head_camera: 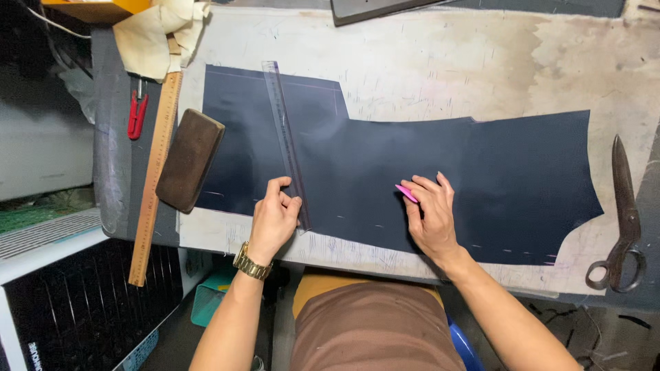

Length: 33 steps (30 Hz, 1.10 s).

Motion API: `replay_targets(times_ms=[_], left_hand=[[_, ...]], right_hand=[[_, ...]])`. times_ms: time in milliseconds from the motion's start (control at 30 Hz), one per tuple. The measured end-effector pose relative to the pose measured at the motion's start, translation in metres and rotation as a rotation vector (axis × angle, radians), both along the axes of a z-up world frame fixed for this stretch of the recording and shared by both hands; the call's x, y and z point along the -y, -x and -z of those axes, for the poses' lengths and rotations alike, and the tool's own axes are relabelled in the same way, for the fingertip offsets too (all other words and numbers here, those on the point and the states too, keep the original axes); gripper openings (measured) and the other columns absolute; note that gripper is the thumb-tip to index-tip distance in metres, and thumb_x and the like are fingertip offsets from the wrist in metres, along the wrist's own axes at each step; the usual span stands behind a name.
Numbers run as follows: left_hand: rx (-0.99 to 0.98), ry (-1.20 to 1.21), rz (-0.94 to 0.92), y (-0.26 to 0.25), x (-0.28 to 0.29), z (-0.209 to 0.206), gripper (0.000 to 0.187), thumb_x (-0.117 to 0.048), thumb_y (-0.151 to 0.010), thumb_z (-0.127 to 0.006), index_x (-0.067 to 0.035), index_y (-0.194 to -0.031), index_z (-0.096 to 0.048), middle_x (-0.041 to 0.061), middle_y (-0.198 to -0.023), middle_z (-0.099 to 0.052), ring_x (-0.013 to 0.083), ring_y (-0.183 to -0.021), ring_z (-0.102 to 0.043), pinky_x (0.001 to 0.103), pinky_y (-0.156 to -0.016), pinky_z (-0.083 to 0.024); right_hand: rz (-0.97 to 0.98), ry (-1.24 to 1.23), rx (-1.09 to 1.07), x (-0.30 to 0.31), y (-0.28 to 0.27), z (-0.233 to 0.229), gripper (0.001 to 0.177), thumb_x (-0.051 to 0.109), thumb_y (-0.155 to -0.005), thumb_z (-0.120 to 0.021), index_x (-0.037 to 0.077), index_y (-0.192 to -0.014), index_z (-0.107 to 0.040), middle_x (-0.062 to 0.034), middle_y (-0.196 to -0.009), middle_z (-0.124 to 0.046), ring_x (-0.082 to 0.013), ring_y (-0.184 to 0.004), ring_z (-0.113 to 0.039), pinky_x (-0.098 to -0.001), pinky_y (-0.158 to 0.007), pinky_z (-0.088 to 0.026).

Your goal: The person uses a pink piece of tailor's chalk and various rulers to mark lines onto a dark piece of fabric on a workbench.

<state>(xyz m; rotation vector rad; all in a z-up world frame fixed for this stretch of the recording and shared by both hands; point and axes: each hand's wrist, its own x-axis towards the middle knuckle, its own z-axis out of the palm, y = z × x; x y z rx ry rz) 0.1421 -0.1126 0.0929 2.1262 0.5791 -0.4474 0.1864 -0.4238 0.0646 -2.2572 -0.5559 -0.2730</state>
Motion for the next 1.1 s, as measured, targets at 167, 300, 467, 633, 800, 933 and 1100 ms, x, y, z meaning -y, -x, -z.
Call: replay_targets(times_ms=[167,300,467,633,800,933,1100], left_hand=[[0.009,-0.018,-0.013,-0.005,0.004,-0.004,0.034,-0.011,-0.093,-0.066,-0.003,-0.125,-0.058,0.010,-0.066,-0.073,0.0284,-0.062,-0.074,0.043,-0.067,-0.056],[0.049,-0.005,-0.027,-0.005,0.006,-0.010,0.033,-0.009,-0.093,-0.065,0.000,-0.124,-0.059,0.011,-0.068,-0.073,0.0253,-0.059,-0.073,0.042,-0.066,-0.056],[0.068,-0.008,-0.037,-0.002,0.005,-0.004,0.032,-0.011,-0.092,-0.067,-0.002,-0.123,-0.060,0.008,-0.066,-0.073,0.0255,-0.057,-0.073,0.040,-0.065,-0.056],[0.149,-0.067,-0.075,0.002,0.015,-0.001,0.034,-0.010,-0.092,-0.068,-0.002,-0.124,-0.063,0.011,-0.069,-0.073,0.0252,-0.056,-0.073,0.039,-0.064,-0.057],[0.326,-0.351,-0.245,0.042,0.032,-0.007,0.031,-0.027,-0.099,-0.069,-0.009,-0.124,-0.069,0.012,-0.072,-0.071,0.0406,-0.079,-0.072,0.052,-0.072,-0.057],[0.451,-0.506,-0.845,0.145,-0.034,0.034,0.023,-0.024,-0.100,-0.065,-0.008,-0.117,-0.067,0.008,-0.087,-0.072,0.0201,-0.075,-0.069,0.034,-0.072,-0.056],[0.736,-1.511,-1.429,0.342,-0.188,0.061,0.024,0.004,-0.099,-0.050,0.005,-0.123,-0.052,0.027,-0.119,-0.054,0.0435,-0.106,-0.058,0.052,-0.098,-0.045]], right_hand=[[-0.008,0.018,0.029,0.009,-0.002,0.003,0.006,0.003,-0.101,-0.069,0.002,-0.106,-0.065,-0.0071,-0.121,-0.076,-0.0294,-0.115,-0.068,-0.0537,-0.117,-0.035],[-0.011,0.017,0.029,0.011,-0.002,-0.001,0.005,0.003,-0.103,-0.068,0.002,-0.106,-0.064,-0.0077,-0.123,-0.076,-0.0293,-0.117,-0.067,-0.0544,-0.118,-0.033],[-0.027,0.008,0.047,0.013,-0.005,0.001,0.007,0.002,-0.101,-0.070,0.001,-0.106,-0.065,-0.0088,-0.122,-0.076,-0.0312,-0.116,-0.068,-0.0550,-0.117,-0.034],[-0.049,-0.010,0.077,0.018,-0.009,0.005,0.008,0.002,-0.100,-0.071,0.001,-0.105,-0.065,-0.0088,-0.121,-0.077,-0.0311,-0.115,-0.068,-0.0546,-0.117,-0.035],[-0.036,-0.002,0.039,0.034,-0.024,-0.003,0.013,-0.005,-0.100,-0.070,0.001,-0.111,-0.068,-0.0094,-0.120,-0.075,-0.0316,-0.116,-0.067,-0.0515,-0.118,-0.037],[-0.152,0.004,0.020,0.071,-0.051,0.037,0.023,-0.011,-0.109,-0.059,-0.005,-0.130,-0.069,-0.0233,-0.126,-0.068,-0.0376,-0.123,-0.063,-0.0559,-0.128,-0.036],[0.094,0.100,0.041,0.122,-0.078,0.097,0.012,-0.005,-0.124,-0.066,-0.006,-0.134,-0.072,-0.0209,-0.128,-0.073,-0.0459,-0.133,-0.057,-0.0481,-0.121,-0.045]])
